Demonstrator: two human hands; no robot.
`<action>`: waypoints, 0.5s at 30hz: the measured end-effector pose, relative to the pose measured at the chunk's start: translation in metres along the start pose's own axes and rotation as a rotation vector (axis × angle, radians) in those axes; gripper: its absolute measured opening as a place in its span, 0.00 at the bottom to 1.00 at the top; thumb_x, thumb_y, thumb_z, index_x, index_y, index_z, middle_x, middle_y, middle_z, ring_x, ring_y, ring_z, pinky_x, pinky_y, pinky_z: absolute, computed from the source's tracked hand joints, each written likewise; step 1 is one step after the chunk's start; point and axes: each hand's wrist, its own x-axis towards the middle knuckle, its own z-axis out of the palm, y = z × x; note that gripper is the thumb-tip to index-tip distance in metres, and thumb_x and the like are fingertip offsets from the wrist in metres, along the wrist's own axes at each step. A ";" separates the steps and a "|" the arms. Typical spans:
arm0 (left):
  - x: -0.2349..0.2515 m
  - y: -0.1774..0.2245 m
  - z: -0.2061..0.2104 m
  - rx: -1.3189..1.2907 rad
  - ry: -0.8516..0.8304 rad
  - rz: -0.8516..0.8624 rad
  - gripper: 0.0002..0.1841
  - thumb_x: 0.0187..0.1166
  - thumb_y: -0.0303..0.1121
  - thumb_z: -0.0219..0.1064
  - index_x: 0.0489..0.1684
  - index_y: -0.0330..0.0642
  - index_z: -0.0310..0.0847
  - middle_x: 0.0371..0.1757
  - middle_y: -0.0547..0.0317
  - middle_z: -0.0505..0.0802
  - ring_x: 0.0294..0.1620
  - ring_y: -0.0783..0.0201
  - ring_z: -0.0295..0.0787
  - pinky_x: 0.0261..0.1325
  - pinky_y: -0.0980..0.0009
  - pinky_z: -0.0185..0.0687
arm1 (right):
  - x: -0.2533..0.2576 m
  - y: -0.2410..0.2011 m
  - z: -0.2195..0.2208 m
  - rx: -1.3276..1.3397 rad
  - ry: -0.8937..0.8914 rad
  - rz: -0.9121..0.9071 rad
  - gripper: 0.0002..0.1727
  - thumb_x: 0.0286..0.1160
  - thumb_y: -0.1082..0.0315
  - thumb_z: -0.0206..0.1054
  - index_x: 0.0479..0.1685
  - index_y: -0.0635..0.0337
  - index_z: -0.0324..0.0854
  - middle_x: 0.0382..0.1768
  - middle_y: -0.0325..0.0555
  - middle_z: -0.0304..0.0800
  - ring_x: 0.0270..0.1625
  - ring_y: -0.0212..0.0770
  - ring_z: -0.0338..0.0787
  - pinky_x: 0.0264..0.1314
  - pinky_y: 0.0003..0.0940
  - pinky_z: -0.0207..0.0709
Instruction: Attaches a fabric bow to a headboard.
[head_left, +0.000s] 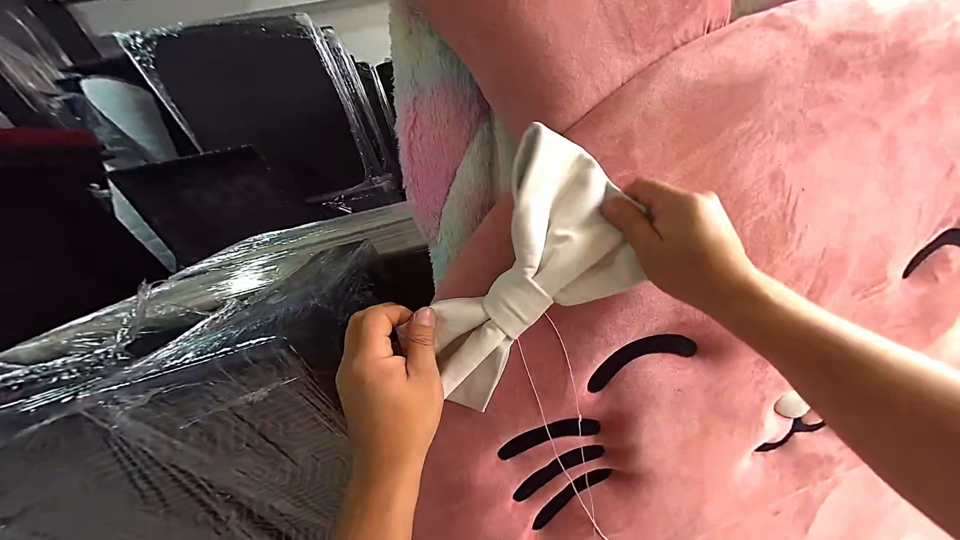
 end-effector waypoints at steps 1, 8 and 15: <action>-0.001 0.001 0.004 0.006 0.029 -0.015 0.17 0.88 0.48 0.60 0.47 0.42 0.81 0.48 0.55 0.85 0.43 0.64 0.83 0.44 0.62 0.80 | -0.005 0.002 0.002 -0.042 -0.007 0.027 0.22 0.91 0.45 0.53 0.34 0.49 0.80 0.15 0.35 0.74 0.18 0.36 0.78 0.19 0.41 0.69; -0.016 -0.012 -0.011 -0.355 -0.123 -0.332 0.31 0.74 0.61 0.70 0.64 0.45 0.81 0.44 0.63 0.93 0.43 0.71 0.92 0.46 0.68 0.92 | 0.013 -0.036 -0.025 -0.258 0.050 -0.143 0.34 0.80 0.51 0.61 0.82 0.60 0.69 0.66 0.55 0.85 0.65 0.53 0.87 0.62 0.55 0.82; -0.022 0.000 0.012 -0.295 0.207 -0.215 0.10 0.85 0.37 0.64 0.46 0.38 0.80 0.29 0.69 0.86 0.27 0.83 0.84 0.31 0.83 0.82 | 0.045 -0.045 0.015 -0.230 0.065 -0.061 0.30 0.80 0.31 0.59 0.36 0.52 0.80 0.18 0.40 0.78 0.23 0.46 0.84 0.22 0.47 0.73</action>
